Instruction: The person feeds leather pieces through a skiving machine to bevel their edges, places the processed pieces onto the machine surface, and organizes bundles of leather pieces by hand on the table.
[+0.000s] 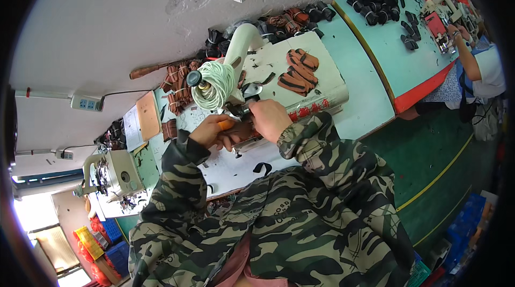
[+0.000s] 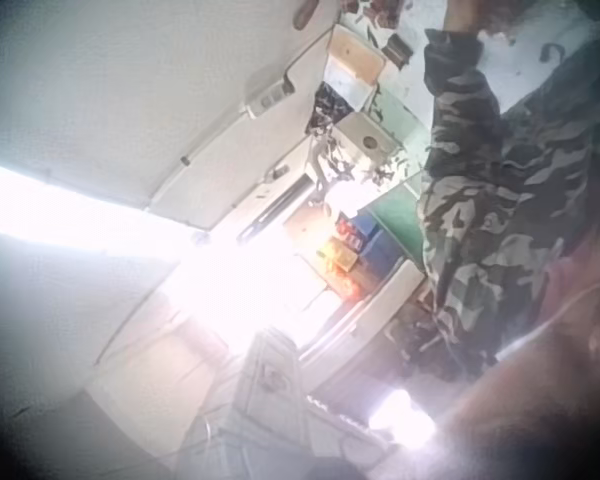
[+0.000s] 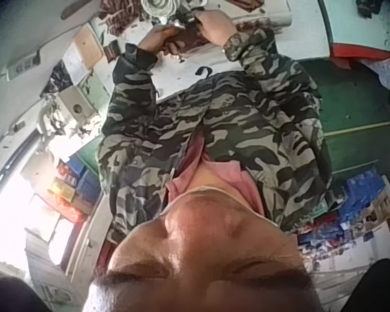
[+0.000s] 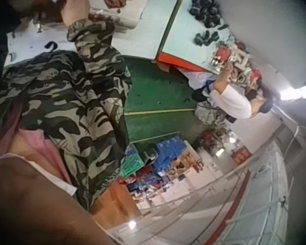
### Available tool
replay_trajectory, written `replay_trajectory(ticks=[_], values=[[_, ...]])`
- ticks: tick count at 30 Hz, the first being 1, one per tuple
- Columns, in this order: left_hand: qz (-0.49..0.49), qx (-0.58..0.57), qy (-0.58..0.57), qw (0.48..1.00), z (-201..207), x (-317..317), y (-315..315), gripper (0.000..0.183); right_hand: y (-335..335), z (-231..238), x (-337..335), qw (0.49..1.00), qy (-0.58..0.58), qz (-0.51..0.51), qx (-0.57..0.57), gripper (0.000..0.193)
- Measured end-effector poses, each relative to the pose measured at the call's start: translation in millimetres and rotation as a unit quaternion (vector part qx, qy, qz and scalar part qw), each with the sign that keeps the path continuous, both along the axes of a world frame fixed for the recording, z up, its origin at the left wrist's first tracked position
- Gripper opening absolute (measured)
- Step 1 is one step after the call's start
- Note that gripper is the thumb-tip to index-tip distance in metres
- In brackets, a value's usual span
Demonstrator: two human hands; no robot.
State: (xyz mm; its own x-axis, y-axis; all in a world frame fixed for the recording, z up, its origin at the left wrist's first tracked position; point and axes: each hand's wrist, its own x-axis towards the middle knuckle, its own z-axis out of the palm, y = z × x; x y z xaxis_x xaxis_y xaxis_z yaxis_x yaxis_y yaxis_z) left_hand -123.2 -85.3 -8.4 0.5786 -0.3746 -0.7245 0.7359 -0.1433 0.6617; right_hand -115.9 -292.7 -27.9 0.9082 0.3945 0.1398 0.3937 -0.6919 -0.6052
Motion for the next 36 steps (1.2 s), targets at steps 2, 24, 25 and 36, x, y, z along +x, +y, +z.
replay_trajectory(ticks=[2,24,25,36], values=[[-0.005,0.035,-0.005,0.999,-3.7,-5.6,18.2,0.028,-8.1,10.9,2.4,0.994,0.109,0.006,0.032,0.013],[0.011,0.077,-0.083,0.994,-11.1,-8.3,-5.2,0.028,-8.9,4.9,-0.1,0.995,0.046,0.080,0.045,0.013],[0.026,0.035,-0.064,0.997,-14.9,-6.9,9.8,0.028,-9.0,8.8,-1.4,0.996,0.059,0.054,0.032,0.013],[0.079,0.032,-0.080,0.993,-21.8,-17.8,10.0,0.025,-18.1,14.1,1.4,0.981,0.164,0.079,0.069,0.015]])
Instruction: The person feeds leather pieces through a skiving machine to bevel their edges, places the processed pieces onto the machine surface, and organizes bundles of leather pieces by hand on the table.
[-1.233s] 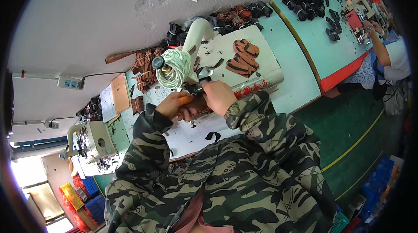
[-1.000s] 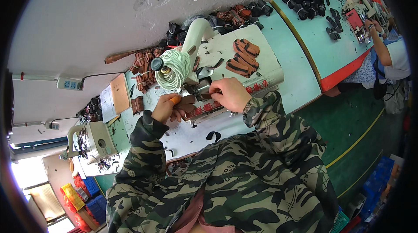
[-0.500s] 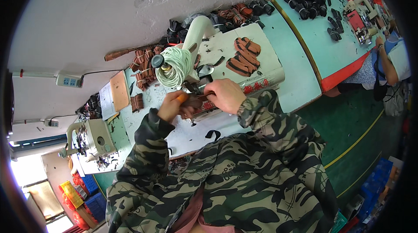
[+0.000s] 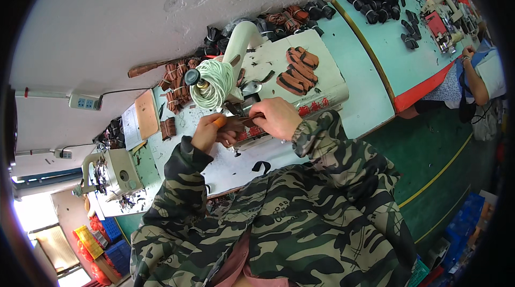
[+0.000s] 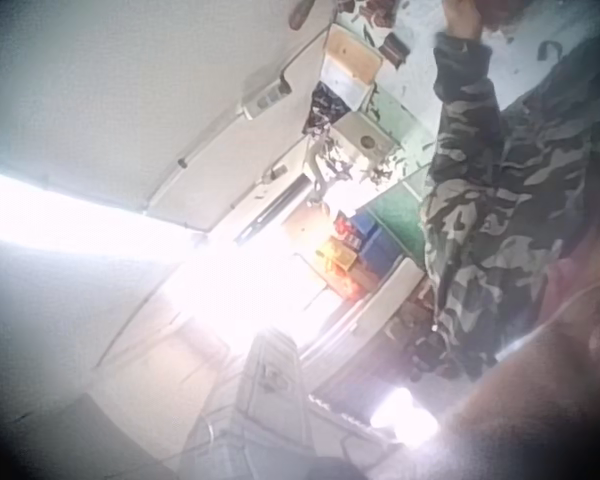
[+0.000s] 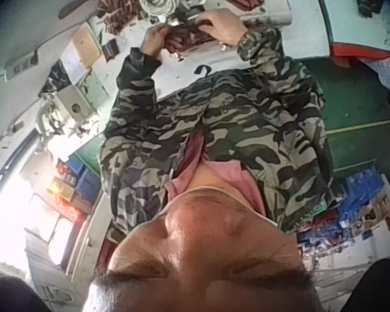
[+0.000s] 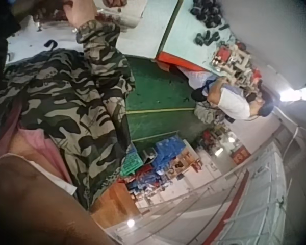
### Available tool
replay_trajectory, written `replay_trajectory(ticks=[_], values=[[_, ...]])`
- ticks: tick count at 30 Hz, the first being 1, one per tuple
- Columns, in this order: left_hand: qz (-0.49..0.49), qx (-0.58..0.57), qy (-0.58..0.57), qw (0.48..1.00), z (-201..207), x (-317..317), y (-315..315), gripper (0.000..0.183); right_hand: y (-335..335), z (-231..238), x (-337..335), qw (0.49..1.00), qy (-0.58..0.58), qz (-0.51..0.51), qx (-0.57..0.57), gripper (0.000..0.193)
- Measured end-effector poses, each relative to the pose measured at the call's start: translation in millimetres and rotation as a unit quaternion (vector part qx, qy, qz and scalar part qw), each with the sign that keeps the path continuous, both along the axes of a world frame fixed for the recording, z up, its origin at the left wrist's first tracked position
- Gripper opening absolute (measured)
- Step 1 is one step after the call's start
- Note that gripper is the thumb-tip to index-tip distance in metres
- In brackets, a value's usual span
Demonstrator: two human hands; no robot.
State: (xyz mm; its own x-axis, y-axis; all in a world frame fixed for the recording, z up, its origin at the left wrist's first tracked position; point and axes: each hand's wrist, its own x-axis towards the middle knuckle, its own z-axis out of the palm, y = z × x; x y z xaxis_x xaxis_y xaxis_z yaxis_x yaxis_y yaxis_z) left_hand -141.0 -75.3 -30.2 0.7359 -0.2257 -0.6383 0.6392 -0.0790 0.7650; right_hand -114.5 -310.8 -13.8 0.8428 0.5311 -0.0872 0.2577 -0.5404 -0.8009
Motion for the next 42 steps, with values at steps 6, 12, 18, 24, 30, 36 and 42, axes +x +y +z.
replay_trajectory(ticks=[6,12,18,24,30,36,42], values=[[-0.037,-0.002,0.040,0.999,2.5,14.6,0.7,0.027,-1.1,1.4,-0.3,0.996,-0.025,-0.084,-0.010,0.022],[-0.018,-0.080,0.011,0.997,9.5,-6.3,-5.9,0.024,-44.0,-9.1,3.9,0.907,-0.346,-0.238,-0.031,0.030],[-0.092,0.022,0.038,0.995,7.0,-12.7,-0.5,0.026,-43.2,-25.6,-10.1,0.913,-0.340,-0.203,-0.094,0.032],[-0.060,0.066,0.031,0.996,16.8,-9.0,13.3,0.026,-37.8,-16.1,-12.6,0.898,-0.389,-0.187,-0.082,0.034],[-0.047,0.066,0.041,0.996,14.1,-5.9,10.1,0.026,-5.0,-8.6,-23.4,0.956,-0.262,-0.132,0.019,0.018],[-0.064,0.053,0.048,0.995,20.7,9.2,-12.8,0.022,11.7,-16.6,-17.1,0.987,-0.068,-0.130,0.072,0.014],[-0.120,0.065,0.044,0.990,10.3,13.8,-7.5,0.022,-4.8,-14.1,-11.5,0.979,-0.154,-0.134,0.009,0.016]])
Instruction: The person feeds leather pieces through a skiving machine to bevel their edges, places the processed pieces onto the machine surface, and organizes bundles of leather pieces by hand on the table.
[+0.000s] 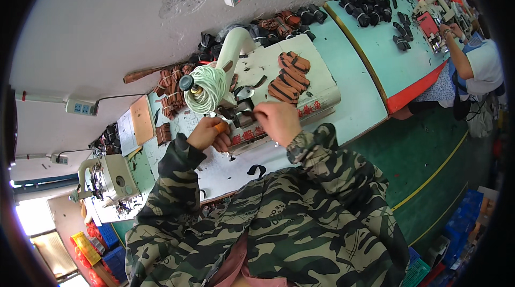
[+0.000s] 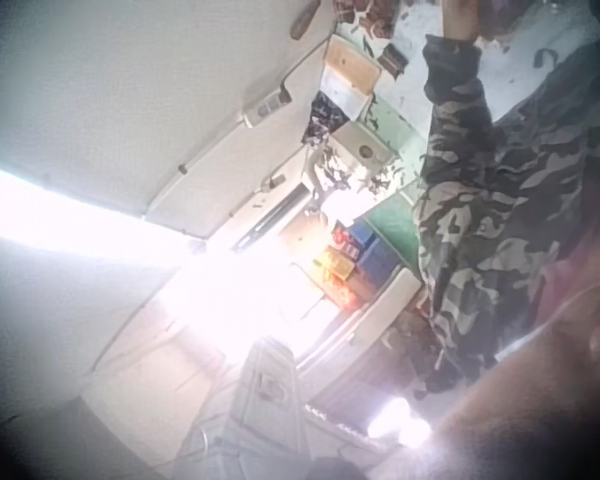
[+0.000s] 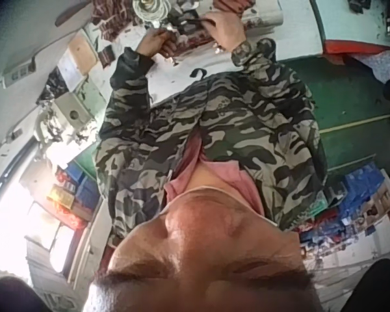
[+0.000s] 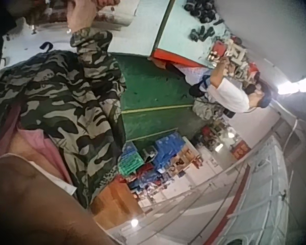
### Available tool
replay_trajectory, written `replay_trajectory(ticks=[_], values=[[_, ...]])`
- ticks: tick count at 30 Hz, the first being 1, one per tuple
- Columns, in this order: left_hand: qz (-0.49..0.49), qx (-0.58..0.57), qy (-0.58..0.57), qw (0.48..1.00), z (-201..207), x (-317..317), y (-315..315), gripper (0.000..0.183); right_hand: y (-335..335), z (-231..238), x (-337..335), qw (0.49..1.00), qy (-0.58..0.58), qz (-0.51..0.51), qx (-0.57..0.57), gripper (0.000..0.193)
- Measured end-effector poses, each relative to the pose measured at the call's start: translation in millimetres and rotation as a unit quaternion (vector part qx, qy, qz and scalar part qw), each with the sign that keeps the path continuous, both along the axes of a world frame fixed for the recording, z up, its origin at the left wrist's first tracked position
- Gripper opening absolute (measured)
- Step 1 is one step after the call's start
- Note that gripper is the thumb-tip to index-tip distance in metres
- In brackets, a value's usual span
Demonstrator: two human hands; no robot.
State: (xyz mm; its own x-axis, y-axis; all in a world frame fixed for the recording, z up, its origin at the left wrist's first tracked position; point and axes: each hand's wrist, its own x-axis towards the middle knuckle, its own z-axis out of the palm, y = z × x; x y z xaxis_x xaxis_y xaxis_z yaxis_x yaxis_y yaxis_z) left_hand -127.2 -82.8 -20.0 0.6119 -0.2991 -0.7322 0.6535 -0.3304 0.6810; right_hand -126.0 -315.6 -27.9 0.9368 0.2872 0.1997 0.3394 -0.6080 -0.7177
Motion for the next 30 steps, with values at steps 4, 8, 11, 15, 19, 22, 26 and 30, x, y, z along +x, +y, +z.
replay_trajectory(ticks=[4,8,11,15,19,22,26,30], values=[[-0.055,-0.077,-0.017,0.995,9.5,-22.1,-33.7,0.024,-44.7,15.6,7.8,0.965,-0.231,-0.058,-0.110,0.026],[-0.036,-0.135,-0.043,0.989,9.5,-30.5,-77.6,0.042,-67.3,15.2,13.0,0.981,-0.178,-0.040,-0.069,0.029],[-0.002,-0.142,-0.084,0.986,3.6,-26.7,-99.7,0.058,-90.2,20.6,55.6,0.993,-0.082,-0.087,-0.018,0.034],[0.033,-0.129,-0.114,0.984,0.4,-20.9,-120.9,0.074,-102.2,19.4,116.7,0.978,0.079,-0.131,-0.145,0.070],[0.069,-0.128,-0.122,0.982,-11.8,-13.2,-123.3,0.079,-59.5,38.7,97.6,0.921,0.133,0.017,-0.365,0.096],[0.069,-0.109,-0.138,0.982,-11.4,-13.7,-125.9,0.078,-52.0,31.5,89.9,0.917,0.121,0.037,-0.377,0.072],[0.061,-0.078,-0.160,0.982,-12.6,-15.1,-126.3,0.076,-63.2,20.0,99.2,0.932,0.099,0.023,-0.348,0.052],[0.062,-0.071,-0.165,0.982,-10.0,-20.1,-124.6,0.076,-72.6,32.5,114.7,0.933,0.132,-0.033,-0.334,0.027]])
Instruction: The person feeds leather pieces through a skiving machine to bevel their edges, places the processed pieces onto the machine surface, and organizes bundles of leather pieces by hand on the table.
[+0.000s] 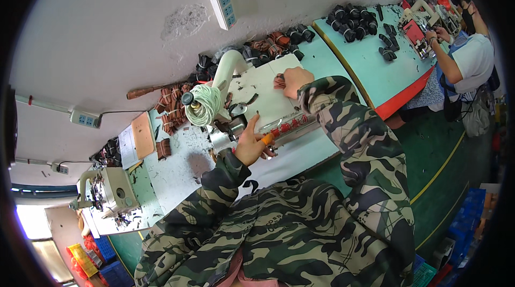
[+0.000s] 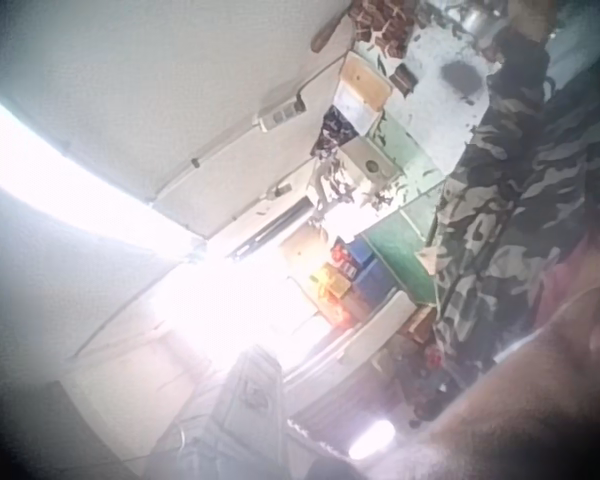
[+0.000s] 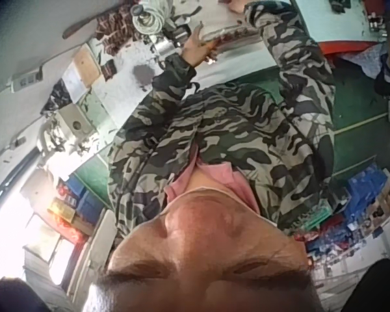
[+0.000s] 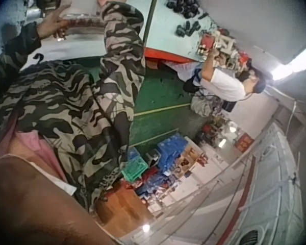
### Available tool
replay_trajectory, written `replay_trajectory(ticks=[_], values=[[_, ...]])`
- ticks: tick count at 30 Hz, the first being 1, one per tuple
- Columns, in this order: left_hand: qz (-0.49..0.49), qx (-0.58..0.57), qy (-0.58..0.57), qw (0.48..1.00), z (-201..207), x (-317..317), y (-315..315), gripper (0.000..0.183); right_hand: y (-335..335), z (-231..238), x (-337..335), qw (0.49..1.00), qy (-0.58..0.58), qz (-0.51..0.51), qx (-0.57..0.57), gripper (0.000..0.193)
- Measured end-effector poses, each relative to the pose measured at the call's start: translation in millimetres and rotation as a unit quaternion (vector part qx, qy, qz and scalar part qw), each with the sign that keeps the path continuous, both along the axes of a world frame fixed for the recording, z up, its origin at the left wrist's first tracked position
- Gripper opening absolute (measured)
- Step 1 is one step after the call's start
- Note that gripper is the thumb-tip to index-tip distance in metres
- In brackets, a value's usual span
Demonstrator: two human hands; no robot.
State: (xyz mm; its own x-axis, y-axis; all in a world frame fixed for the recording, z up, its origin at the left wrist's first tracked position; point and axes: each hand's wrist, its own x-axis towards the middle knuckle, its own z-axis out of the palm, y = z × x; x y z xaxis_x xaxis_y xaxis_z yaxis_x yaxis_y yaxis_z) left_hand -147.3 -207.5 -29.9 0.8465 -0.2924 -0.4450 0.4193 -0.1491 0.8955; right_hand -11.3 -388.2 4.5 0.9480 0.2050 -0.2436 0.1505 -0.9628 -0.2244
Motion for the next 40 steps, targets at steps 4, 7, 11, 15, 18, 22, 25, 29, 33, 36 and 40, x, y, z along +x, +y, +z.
replay_trajectory(ticks=[4,7,11,15,18,22,25,29,33,36,40], values=[[-0.050,0.047,0.002,0.998,7.4,-6.7,6.7,0.075,-27.1,-11.3,-5.5,0.945,0.129,-0.155,0.259,0.029],[0.034,0.071,-0.247,0.966,12.3,-19.3,28.1,0.083,25.0,-7.3,-80.6,0.708,0.189,-0.194,0.652,0.023],[-0.017,0.083,-0.426,0.901,40.3,-41.0,52.7,0.064,77.7,-15.9,-197.5,0.608,0.360,-0.165,0.688,0.015],[-0.089,0.017,-0.298,0.950,23.8,-93.0,90.3,0.046,105.3,-19.9,-252.1,0.465,0.436,-0.187,0.747,0.029],[-0.064,-0.051,-0.223,0.971,9.7,-114.4,105.6,0.040,114.4,-25.0,-260.4,0.495,0.465,-0.185,0.710,0.028],[-0.111,-0.042,-0.336,0.934,-8.4,-115.3,121.8,0.041,127.3,-35.0,-264.3,0.560,0.487,-0.166,0.650,0.023],[0.054,0.009,-0.390,0.919,-7.3,-115.9,127.2,0.041,146.6,-32.5,-260.5,0.600,0.435,-0.177,0.647,0.027],[0.040,0.177,-0.372,0.910,6.7,-121.4,133.5,0.031,173.4,-49.6,-264.5,0.793,0.249,-0.126,0.541,0.046],[0.085,0.033,-0.352,0.932,-7.2,-126.5,135.5,0.016,174.7,-43.8,-251.5,0.806,0.266,-0.024,0.527,0.048],[0.077,0.090,-0.337,0.934,-5.8,-128.9,143.3,0.012,169.3,-21.0,-242.9,0.754,0.433,-0.024,0.494,0.041],[0.080,0.022,-0.279,0.957,-26.3,-104.3,153.8,0.010,174.2,-33.1,-244.0,0.808,0.389,-0.074,0.437,0.030]])
